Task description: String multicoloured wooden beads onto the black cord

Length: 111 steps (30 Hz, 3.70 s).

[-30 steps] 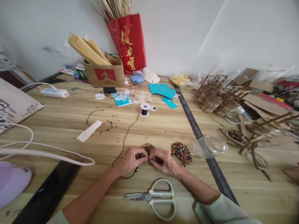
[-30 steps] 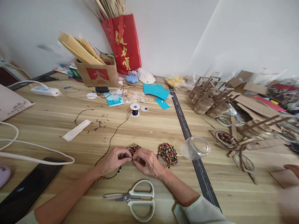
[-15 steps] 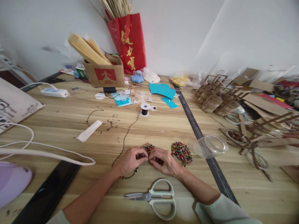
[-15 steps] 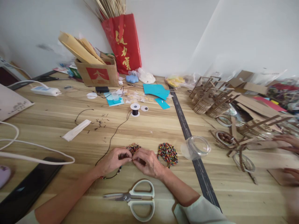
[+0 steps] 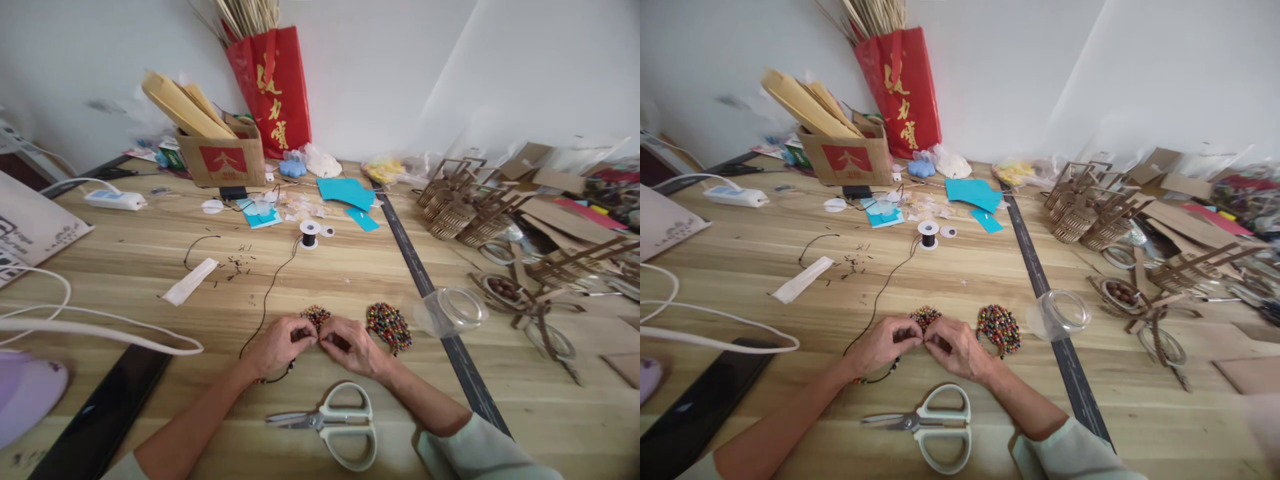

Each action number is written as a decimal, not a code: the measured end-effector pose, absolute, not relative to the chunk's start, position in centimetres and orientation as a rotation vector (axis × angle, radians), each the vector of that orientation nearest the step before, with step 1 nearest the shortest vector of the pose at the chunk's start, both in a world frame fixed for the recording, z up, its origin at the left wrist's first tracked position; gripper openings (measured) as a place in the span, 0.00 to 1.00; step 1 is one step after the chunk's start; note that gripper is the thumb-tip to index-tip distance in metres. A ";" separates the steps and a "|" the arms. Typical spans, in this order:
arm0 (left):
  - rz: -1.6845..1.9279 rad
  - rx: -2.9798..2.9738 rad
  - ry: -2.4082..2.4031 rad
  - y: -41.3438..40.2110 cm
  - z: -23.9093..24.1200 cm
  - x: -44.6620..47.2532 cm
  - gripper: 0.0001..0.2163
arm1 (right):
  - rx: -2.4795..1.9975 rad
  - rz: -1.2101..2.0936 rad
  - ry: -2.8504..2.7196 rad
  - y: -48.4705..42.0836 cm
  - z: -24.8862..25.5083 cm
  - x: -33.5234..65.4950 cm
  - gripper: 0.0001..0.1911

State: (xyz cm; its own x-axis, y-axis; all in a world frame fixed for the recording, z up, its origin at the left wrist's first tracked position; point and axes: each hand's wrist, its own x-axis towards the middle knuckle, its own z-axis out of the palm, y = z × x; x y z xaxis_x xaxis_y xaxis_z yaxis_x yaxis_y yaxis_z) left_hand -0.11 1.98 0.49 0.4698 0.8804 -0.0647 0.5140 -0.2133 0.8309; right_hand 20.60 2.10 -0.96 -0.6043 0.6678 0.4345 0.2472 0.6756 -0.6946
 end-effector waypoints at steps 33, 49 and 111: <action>0.564 1.834 1.149 2.0 0.5 -0.2 0.06 | -0.663 0.771 -2.195 2.2 -0.8 20.6 0.06; 0.570 1.818 1.154 2.0 0.7 -0.1 0.05 | -0.674 0.800 -2.193 2.2 -0.9 20.6 0.05; 0.553 1.863 1.153 2.1 1.0 0.0 0.05 | -0.639 0.733 -2.223 2.3 -1.3 20.7 0.06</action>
State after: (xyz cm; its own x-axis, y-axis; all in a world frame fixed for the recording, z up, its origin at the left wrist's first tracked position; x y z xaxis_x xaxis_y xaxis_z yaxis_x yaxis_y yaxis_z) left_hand 0.00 2.11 1.00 0.4762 0.8770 -0.0641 0.4992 -0.2096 0.8407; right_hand 20.69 2.29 -1.34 -0.6331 0.6214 0.4617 0.2251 0.7184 -0.6582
